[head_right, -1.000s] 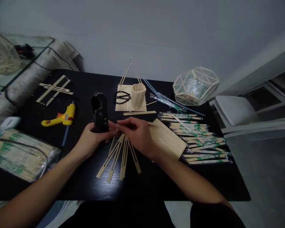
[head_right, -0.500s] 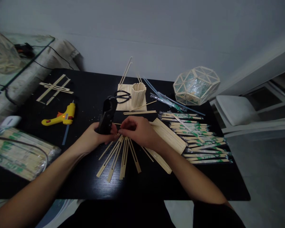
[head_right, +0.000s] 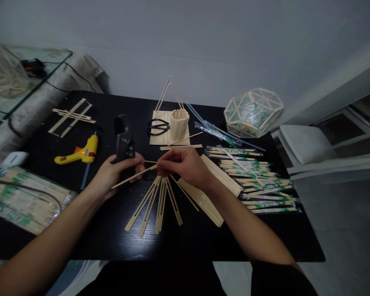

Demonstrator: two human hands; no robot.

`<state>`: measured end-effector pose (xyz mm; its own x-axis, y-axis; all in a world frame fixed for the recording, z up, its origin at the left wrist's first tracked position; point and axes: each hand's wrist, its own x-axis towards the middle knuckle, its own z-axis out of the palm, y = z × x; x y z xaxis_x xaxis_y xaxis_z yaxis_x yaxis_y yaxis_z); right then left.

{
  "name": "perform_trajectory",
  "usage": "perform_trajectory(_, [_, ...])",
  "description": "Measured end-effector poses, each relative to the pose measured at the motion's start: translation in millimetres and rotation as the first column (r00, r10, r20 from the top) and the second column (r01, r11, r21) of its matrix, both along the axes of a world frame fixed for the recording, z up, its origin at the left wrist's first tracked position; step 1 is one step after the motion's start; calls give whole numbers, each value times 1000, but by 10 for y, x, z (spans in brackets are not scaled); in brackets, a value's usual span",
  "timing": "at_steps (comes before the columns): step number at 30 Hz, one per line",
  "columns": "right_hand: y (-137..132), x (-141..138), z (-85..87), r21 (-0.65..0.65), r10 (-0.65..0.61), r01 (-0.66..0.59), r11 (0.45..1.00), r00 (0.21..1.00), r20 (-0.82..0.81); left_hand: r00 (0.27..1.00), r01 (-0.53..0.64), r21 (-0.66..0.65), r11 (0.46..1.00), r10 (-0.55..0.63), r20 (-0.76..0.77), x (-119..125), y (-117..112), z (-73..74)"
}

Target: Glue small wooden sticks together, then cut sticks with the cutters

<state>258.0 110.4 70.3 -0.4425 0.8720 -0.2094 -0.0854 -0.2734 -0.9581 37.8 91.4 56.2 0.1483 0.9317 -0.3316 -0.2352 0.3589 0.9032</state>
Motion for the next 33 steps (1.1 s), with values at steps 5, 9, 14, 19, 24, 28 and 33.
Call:
perform_trajectory(5, [-3, -40, -28, 27, -150, 151, 988, 987, -52, 964, -201, -91, 975, 213, 157, -49, 89, 21])
perform_trajectory(9, [-1, -36, -39, 103, -245, 252, 962, 967, -73, 923, -247, -145, 958, 278, 267, -63, 131, -16])
perform_trajectory(14, [-83, -148, -71, 93, -350, 357, 930, 933, -82, 890, -400, -81, 913, 408, 204, 66, 51, -36])
perform_trajectory(19, [-205, -316, -168, -16, -378, 378, 925, 919, -110, 881, -415, -54, 908, 416, 227, 205, -73, -73])
perform_trajectory(24, [-258, -383, -256, -70, -408, 402, 913, 904, -129, 901, -362, -33, 932, 358, 246, 283, -162, -113])
perform_trajectory(28, [-282, -394, -268, -103, -358, 347, 932, 926, -119, 935, -324, 79, 943, 306, 178, 309, -201, -140])
perform_trajectory(33, [-263, -363, -243, -113, -252, 239, 964, 960, -125, 955, -290, 166, 943, 273, 118, 268, -188, -160])
